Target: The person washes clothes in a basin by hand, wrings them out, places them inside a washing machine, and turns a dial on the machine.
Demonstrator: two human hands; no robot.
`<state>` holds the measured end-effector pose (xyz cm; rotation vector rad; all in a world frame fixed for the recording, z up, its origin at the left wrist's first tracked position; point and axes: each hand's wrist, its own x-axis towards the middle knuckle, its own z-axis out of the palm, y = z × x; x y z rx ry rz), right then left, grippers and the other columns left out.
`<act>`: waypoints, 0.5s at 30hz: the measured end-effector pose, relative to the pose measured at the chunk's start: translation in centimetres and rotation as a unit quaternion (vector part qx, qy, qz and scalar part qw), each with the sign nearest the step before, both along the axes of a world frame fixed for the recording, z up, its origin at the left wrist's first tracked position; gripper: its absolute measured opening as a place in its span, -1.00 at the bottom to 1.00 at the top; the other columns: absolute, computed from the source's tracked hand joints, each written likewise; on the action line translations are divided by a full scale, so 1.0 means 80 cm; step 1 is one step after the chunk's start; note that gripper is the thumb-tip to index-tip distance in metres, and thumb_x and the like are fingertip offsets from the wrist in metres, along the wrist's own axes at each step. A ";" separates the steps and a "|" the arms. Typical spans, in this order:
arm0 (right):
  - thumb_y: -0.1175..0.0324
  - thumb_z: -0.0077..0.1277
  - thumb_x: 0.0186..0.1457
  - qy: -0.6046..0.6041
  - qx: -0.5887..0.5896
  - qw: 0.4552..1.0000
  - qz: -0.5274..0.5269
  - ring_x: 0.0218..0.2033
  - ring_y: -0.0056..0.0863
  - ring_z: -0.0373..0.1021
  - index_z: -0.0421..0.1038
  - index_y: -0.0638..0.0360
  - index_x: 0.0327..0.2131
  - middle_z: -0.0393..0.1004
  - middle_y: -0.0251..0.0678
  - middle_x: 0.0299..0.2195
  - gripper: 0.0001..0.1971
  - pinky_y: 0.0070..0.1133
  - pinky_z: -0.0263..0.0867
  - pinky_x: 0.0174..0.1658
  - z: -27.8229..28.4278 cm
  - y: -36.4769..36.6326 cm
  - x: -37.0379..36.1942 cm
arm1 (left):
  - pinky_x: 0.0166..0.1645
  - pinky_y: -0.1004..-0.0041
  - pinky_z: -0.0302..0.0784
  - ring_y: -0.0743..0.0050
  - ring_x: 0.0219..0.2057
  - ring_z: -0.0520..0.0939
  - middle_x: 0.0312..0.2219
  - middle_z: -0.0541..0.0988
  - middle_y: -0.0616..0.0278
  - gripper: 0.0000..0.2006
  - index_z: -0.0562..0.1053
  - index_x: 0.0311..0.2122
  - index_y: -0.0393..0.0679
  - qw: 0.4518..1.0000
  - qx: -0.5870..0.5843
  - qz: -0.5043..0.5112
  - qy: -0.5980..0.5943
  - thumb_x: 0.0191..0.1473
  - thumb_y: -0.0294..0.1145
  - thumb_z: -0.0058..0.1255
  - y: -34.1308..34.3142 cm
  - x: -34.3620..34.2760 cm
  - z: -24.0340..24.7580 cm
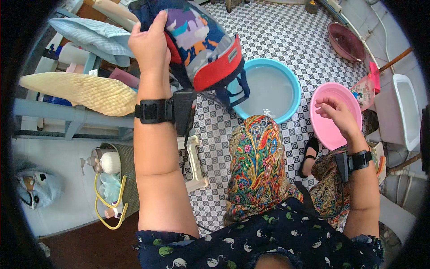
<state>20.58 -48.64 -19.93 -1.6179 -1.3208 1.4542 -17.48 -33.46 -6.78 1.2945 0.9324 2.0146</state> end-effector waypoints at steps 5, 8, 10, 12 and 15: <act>0.35 -0.14 0.08 0.021 0.024 0.999 -0.013 -0.28 -0.66 0.35 0.33 0.19 -0.18 0.40 -0.41 -0.26 -0.77 -0.69 0.26 -0.19 0.021 -0.014 0.009 | -0.31 0.53 0.45 0.43 -0.45 0.54 -0.43 0.53 0.16 -0.81 0.44 -0.32 -0.34 0.995 0.085 -0.049 0.032 -0.14 -0.59 0.06 -0.006 0.040 0.079; 0.35 -0.14 0.08 0.011 0.040 0.999 -0.016 -0.27 -0.65 0.35 0.32 0.20 -0.17 0.40 -0.40 -0.25 -0.76 -0.68 0.26 -0.18 0.032 -0.017 0.024 | -0.34 0.54 0.44 0.43 -0.46 0.53 -0.45 0.52 0.19 -0.85 0.44 -0.35 -0.37 0.986 0.150 -0.070 0.027 -0.12 -0.64 0.00 -0.019 0.074 0.132; 0.35 -0.15 0.08 0.014 0.053 0.998 -0.026 -0.26 -0.64 0.35 0.31 0.21 -0.17 0.40 -0.39 -0.26 -0.75 -0.68 0.26 -0.17 0.046 -0.022 0.030 | -0.40 0.52 0.45 0.41 -0.51 0.53 -0.49 0.52 0.19 -0.90 0.44 -0.41 -0.37 0.986 0.146 -0.073 0.024 -0.12 -0.64 0.00 -0.029 0.088 0.166; 0.35 -0.15 0.08 0.017 0.063 0.997 -0.038 -0.26 -0.64 0.35 0.31 0.22 -0.17 0.40 -0.38 -0.26 -0.75 -0.67 0.27 -0.17 0.054 -0.025 0.034 | -0.47 0.48 0.47 0.39 -0.56 0.53 -0.53 0.51 0.18 -0.95 0.44 -0.46 -0.37 0.989 0.130 -0.067 0.020 -0.12 -0.64 0.00 -0.028 0.095 0.193; 0.35 -0.10 0.03 0.022 0.097 0.994 -0.045 -0.30 -0.58 0.36 0.32 0.29 -0.18 0.41 -0.31 -0.31 -0.71 -0.65 0.27 -0.20 0.057 -0.027 0.039 | -0.46 0.47 0.48 0.35 -0.56 0.53 -0.55 0.50 0.18 -0.95 0.43 -0.47 -0.36 0.982 0.144 -0.118 0.013 -0.10 -0.61 0.00 -0.031 0.112 0.216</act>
